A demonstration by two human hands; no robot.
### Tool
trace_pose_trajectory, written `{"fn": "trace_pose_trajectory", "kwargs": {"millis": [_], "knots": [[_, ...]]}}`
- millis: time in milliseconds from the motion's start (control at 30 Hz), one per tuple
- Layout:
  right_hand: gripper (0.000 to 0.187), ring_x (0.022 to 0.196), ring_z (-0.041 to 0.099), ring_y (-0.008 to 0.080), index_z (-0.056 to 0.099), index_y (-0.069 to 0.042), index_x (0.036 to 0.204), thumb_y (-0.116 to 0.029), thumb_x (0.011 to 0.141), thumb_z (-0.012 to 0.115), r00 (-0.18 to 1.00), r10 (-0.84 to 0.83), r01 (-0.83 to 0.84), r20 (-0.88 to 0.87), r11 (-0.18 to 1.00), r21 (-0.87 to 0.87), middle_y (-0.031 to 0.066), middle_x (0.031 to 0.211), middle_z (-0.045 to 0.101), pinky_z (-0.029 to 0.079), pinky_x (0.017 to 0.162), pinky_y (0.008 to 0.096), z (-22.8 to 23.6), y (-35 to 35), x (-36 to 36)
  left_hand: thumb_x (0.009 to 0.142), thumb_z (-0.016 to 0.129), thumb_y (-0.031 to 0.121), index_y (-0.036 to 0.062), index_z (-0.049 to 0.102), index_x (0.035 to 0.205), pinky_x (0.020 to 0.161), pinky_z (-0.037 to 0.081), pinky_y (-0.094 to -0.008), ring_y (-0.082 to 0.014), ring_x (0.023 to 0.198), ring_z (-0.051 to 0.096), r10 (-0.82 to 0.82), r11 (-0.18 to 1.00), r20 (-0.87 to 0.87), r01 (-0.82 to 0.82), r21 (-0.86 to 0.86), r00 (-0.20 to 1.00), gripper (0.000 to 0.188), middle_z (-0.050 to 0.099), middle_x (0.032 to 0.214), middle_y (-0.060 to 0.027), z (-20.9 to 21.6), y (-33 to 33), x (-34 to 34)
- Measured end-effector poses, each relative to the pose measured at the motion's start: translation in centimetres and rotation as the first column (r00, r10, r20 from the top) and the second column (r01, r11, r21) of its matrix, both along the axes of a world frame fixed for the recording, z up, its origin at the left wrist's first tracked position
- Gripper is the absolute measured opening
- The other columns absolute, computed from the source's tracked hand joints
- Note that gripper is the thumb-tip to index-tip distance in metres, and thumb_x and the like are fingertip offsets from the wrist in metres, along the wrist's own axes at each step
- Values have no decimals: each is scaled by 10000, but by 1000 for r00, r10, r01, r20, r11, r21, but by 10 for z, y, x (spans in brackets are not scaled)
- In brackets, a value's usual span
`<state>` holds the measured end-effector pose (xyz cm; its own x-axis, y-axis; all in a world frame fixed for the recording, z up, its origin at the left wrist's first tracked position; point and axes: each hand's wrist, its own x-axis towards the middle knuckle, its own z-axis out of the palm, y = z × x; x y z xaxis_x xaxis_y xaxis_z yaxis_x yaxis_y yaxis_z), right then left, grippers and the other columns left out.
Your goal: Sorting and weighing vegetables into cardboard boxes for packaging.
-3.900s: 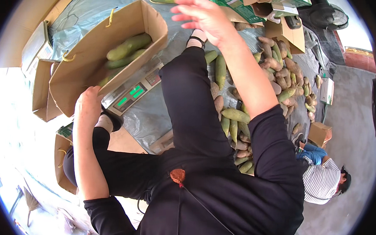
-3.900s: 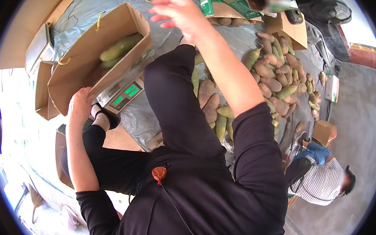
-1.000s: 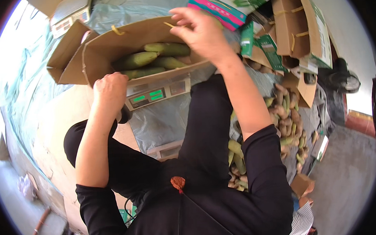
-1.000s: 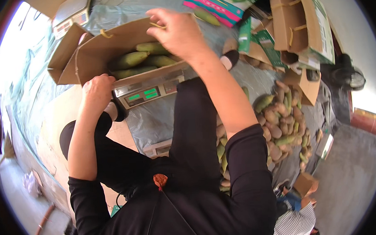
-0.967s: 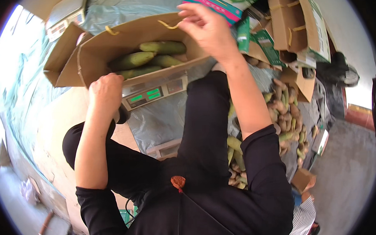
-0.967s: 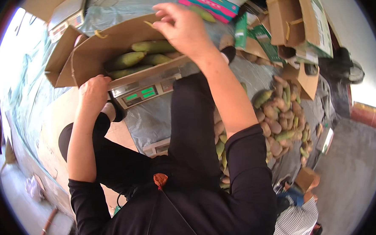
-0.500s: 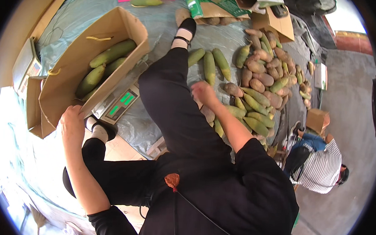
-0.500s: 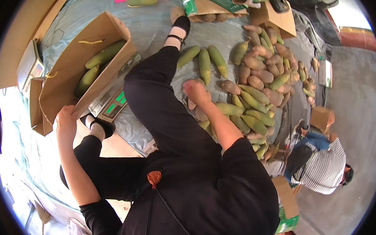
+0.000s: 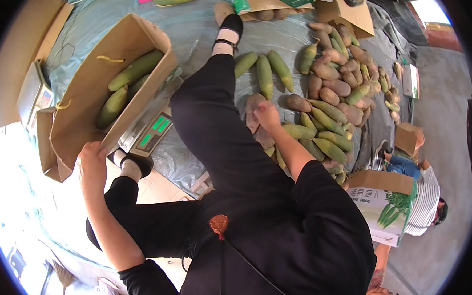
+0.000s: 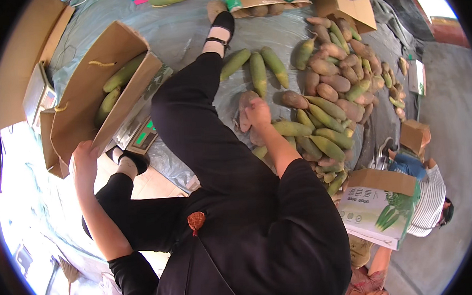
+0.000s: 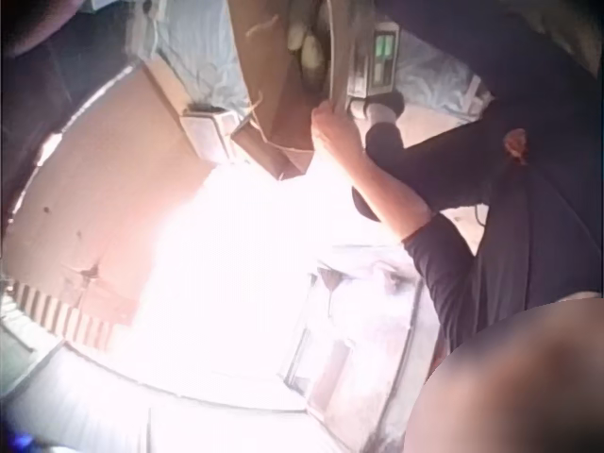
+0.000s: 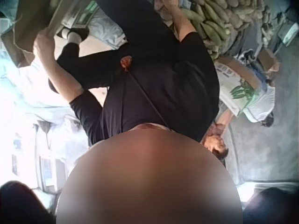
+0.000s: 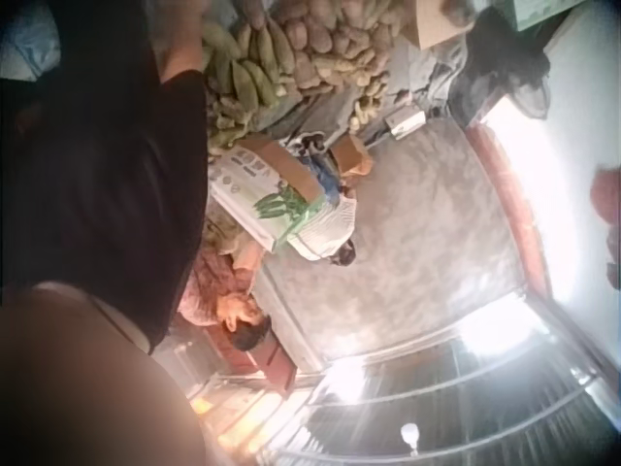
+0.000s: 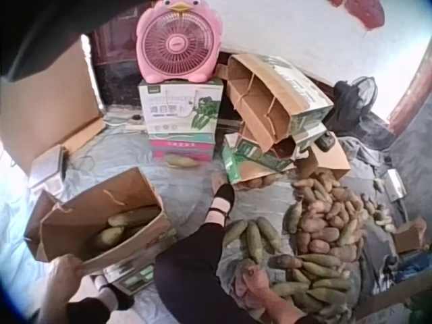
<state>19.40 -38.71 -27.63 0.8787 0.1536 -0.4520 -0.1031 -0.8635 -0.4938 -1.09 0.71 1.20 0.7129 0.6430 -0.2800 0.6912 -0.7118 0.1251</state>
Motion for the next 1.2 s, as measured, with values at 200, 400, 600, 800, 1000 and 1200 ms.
{"fn": "trace_pose_trajectory", "kwargs": {"millis": [200, 400, 600, 800, 1000, 1200], "knots": [[659, 1057, 553, 325, 468, -102, 1232, -344, 673, 720, 987, -142, 116, -75, 953, -278, 152, 1158, 572, 437, 917, 421, -23, -2, 31, 780, 574, 77, 11, 644, 878, 762, 446, -426, -369, 878, 574, 33, 999, 27, -31, -45, 999, 137, 598, 889, -172, -7, 0, 8], [699, 1181, 463, 303, 441, -132, 1266, -373, 680, 734, 990, 112, -124, -84, 979, -160, 122, 1212, 510, 378, 982, 429, -6, 47, 10, 785, 587, 112, 3, 635, 874, 767, 441, -425, -366, 880, 573, 86, 996, 1, -86, -33, 996, 150, 596, 891, -163, -13, 8, -6], [768, 1157, 477, 332, 398, -32, 1282, -473, 724, 688, 988, -123, 92, -89, 953, -288, 181, 1230, 501, 387, 963, 404, -73, 18, -4, 781, 603, 94, -6, 625, 845, 759, 444, -426, -364, 880, 569, 86, 995, -2, -86, -46, 996, 120, 592, 897, -151, -13, 5, 2], [707, 968, 567, 287, 450, 33, 1169, -405, 697, 741, 955, -295, 285, 5, 918, -275, 187, 1067, 566, 441, 869, 365, -106, -16, -3, 772, 621, 88, 21, 658, 849, 749, 461, -414, -342, 857, 577, 46, 999, 26, -46, 1, 999, 108, 603, 868, -150, -21, 10, -7], [682, 954, 557, 265, 458, 26, 1141, -335, 660, 778, 976, -215, 207, 33, 964, 164, 171, 1058, 558, 444, 858, 354, -67, 12, 33, 766, 627, 96, 30, 660, 827, 761, 458, -421, -325, 862, 586, -6, 999, 107, 1, 51, 994, 96, 608, 853, -127, -30, 10, -19], [668, 943, 549, 246, 464, 20, 1118, -277, 629, 810, 975, -209, 145, 78, 858, 493, 159, 1051, 551, 446, 848, 345, -2, 31, 56, 775, 603, 99, 41, 629, 765, 712, 486, -406, -289, 840, 609, -91, 989, 53, 84, 119, 994, 65, 601, 816, -116, -21, 9, -12]]}}
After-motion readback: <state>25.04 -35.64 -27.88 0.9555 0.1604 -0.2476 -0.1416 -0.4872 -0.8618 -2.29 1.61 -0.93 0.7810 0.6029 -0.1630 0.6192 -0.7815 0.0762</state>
